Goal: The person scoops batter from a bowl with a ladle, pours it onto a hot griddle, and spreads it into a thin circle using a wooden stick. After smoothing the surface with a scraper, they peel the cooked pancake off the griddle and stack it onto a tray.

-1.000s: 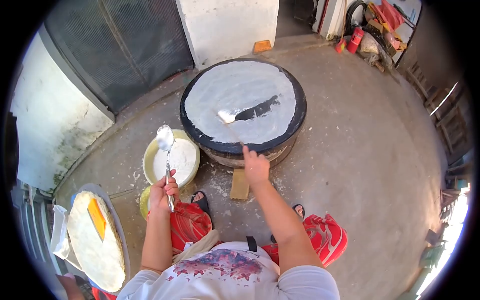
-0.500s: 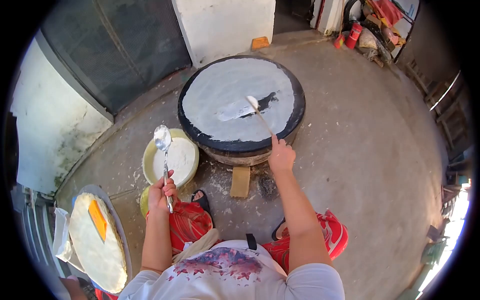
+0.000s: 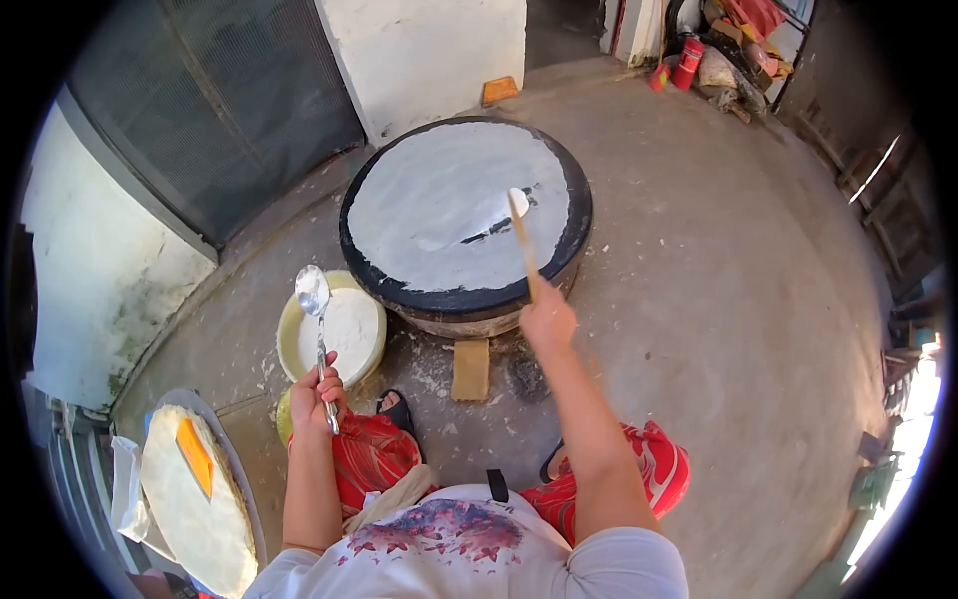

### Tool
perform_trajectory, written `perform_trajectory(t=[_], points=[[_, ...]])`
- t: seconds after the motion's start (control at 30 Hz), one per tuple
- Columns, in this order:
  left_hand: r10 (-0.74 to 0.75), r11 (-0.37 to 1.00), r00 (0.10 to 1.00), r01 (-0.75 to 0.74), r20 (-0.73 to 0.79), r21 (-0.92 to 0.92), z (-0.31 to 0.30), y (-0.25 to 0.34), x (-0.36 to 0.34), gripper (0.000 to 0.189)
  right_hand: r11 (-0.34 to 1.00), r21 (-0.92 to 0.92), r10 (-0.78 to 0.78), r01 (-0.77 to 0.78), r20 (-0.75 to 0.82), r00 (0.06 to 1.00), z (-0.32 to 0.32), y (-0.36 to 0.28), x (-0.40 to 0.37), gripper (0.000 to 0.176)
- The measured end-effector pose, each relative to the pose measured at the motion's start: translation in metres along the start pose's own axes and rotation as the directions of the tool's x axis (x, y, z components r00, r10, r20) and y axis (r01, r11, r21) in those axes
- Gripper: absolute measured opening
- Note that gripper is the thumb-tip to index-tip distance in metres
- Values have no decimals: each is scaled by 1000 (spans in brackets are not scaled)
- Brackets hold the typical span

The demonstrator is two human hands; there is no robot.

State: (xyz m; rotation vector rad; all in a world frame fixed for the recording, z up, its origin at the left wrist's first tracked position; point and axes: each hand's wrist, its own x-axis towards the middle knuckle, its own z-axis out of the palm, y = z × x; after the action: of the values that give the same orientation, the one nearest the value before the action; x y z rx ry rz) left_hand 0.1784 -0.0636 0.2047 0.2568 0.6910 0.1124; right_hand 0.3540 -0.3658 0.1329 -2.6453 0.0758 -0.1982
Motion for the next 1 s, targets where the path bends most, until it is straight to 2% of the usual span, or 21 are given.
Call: perform_trajectory(t=[0.07,0.1,0.13,0.2,0.27,0.33,0.37,0.43,0.47,0.53,0.57,0.6,0.67,0.7,0.77,0.8,0.87,0.9,0.97,1.0], points=[[8,1000,1000,-8,-7,-6,2,-2,2,23,990,-10,-143,143,16,990,3,-9,-22,51],[6,1000,1000,-6,-4,-2,2,-2,2,24,970,-117,-201,213,103,974,6,-2,-21,51],[3,1000,1000,-3,-4,6,2,-2,2,24,972,-112,-197,208,105,975,6,7,-14,51],[-11,1000,1000,11,-2,9,1,-2,2,24,956,-268,-111,116,36,993,1,26,10,51],[-30,1000,1000,30,10,9,3,-3,2,24,949,-298,-94,98,26,995,-17,24,22,50],[-16,1000,1000,16,-18,0,3,-4,3,24,980,-192,57,-46,52,997,-28,17,27,43],[-17,1000,1000,17,-15,-1,4,-5,3,24,980,-192,56,-46,49,997,-20,22,30,43],[4,1000,999,-4,-34,10,7,-6,3,25,971,222,73,-91,89,993,5,35,39,36],[7,1000,999,-6,-33,9,8,-7,4,25,971,223,70,-88,89,994,8,43,47,36],[-16,1000,1000,16,-2,11,7,-8,4,25,923,374,87,-92,32,996,6,58,65,33],[-17,1000,1000,17,-6,19,6,-8,4,25,936,290,176,-198,100,979,2,66,77,32],[-23,1000,1000,23,-9,21,5,-8,4,25,935,292,181,-203,100,978,3,76,81,32],[-28,999,1000,28,-5,22,7,-8,6,25,985,170,4,-21,99,995,7,92,91,30],[-21,1000,1000,21,-9,19,8,-9,6,25,985,170,3,-19,99,995,-4,94,91,30],[-14,1000,1000,15,-20,15,5,-9,5,25,923,352,29,-157,343,939,-36,93,77,27],[-7,1000,1000,8,-18,21,6,-9,6,25,923,351,28,-156,342,939,-40,101,77,27],[-4,1000,1000,5,-14,28,7,-10,8,25,818,488,97,-304,404,909,-48,120,74,27],[-11,1000,1000,11,0,26,6,-11,9,25,818,485,103,-309,405,908,-41,122,72,27],[-16,1000,1000,16,11,26,5,-13,9,25,885,393,204,-250,155,967,-13,120,69,27],[-22,999,1000,22,9,50,6,-13,9,25,884,396,204,-250,157,966,-7,110,65,27]])
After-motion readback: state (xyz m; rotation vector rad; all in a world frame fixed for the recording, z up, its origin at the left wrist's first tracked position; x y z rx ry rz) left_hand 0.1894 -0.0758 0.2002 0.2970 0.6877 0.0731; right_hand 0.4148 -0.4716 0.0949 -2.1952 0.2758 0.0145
